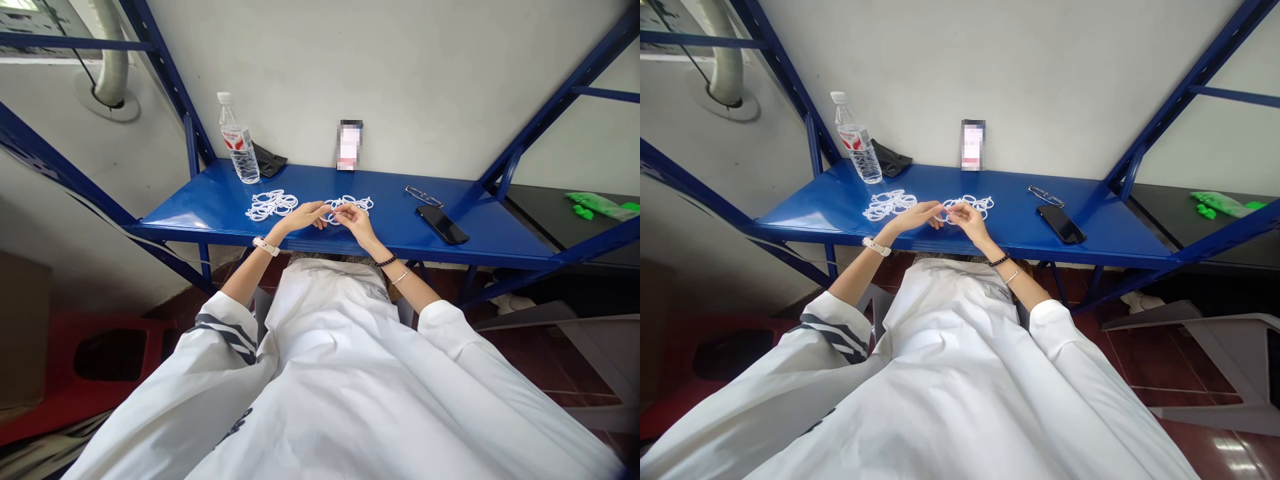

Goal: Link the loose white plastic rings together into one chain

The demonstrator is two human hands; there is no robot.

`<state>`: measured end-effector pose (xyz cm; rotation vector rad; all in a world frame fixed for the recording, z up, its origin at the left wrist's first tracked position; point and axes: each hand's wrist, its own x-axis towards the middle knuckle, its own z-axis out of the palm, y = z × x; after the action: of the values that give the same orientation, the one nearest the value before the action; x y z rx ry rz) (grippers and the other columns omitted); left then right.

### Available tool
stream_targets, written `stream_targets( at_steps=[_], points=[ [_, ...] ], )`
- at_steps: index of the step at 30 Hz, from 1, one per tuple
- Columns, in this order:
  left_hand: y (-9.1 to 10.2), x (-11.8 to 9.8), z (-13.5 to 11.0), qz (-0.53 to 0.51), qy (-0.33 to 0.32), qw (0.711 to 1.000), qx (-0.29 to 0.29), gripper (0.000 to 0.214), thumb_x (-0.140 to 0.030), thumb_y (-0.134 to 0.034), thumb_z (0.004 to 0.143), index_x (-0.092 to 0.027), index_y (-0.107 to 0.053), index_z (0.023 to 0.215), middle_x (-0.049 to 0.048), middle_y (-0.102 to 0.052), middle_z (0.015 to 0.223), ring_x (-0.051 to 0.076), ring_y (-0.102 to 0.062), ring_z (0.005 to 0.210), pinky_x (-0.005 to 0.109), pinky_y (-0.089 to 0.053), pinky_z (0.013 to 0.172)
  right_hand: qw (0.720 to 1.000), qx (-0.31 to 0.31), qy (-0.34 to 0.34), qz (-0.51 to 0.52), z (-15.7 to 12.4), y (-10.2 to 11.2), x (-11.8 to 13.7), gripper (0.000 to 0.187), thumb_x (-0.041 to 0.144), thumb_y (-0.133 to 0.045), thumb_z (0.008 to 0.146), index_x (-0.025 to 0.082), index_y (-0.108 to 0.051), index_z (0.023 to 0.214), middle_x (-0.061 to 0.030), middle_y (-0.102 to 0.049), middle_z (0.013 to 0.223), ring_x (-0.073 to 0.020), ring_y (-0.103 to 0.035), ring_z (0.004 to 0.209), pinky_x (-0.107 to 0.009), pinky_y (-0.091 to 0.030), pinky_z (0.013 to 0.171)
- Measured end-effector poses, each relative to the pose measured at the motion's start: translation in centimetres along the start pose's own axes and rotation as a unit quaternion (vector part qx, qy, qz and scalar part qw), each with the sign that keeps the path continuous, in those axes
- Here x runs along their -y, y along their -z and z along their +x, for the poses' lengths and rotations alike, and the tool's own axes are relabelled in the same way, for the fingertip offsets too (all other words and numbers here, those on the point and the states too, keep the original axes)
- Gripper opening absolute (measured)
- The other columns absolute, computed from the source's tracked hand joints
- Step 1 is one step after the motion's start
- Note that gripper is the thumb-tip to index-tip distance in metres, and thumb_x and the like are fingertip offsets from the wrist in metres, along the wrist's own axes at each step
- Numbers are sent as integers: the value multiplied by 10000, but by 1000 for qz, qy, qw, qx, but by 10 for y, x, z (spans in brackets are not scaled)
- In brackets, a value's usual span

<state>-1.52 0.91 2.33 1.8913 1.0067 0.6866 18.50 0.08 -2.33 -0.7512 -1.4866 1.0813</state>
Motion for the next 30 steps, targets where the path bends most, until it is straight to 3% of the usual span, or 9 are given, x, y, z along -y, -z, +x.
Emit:
stream_targets(
  at_steps=[5, 12, 19, 30],
  points=[
    [-4, -1, 2, -48, -3, 999, 22, 523, -656, -493, 939, -146, -607, 930, 51, -695, 718, 147, -667, 619, 281, -545, 673, 1000, 0, 8, 5, -3, -3, 7, 396, 531, -861, 675, 240, -681, 875, -29, -724, 956, -221, -695, 991, -370, -572, 932],
    [-6, -9, -2, 40, -52, 998, 10, 505, -597, -484, 939, -137, -631, 793, 45, -666, 697, 135, -621, 644, 258, -516, 672, 999, -30, -20, 8, -2, -5, 11, 435, 616, -792, 711, 236, -679, 891, -35, -719, 980, -176, -671, 839, -332, -584, 833],
    [-3, -16, -6, 99, -73, 992, 10, 460, -481, -519, 901, -101, -701, 1085, 58, -715, 845, 153, -632, 724, 253, -508, 702, 998, -42, -38, 30, 1, -6, 7, 506, 639, -836, 640, 233, -674, 894, -16, -697, 916, -147, -651, 766, -284, -576, 741],
    [0, -22, -9, 104, -67, 992, -8, 466, -464, -515, 894, -103, -709, 1116, 71, -725, 869, 166, -625, 730, 277, -514, 714, 998, 33, -55, -22, -3, -10, 12, 631, 834, -618, 721, 203, -613, 698, 11, -609, 614, -109, -577, 513, -243, -477, 484]
  ],
)
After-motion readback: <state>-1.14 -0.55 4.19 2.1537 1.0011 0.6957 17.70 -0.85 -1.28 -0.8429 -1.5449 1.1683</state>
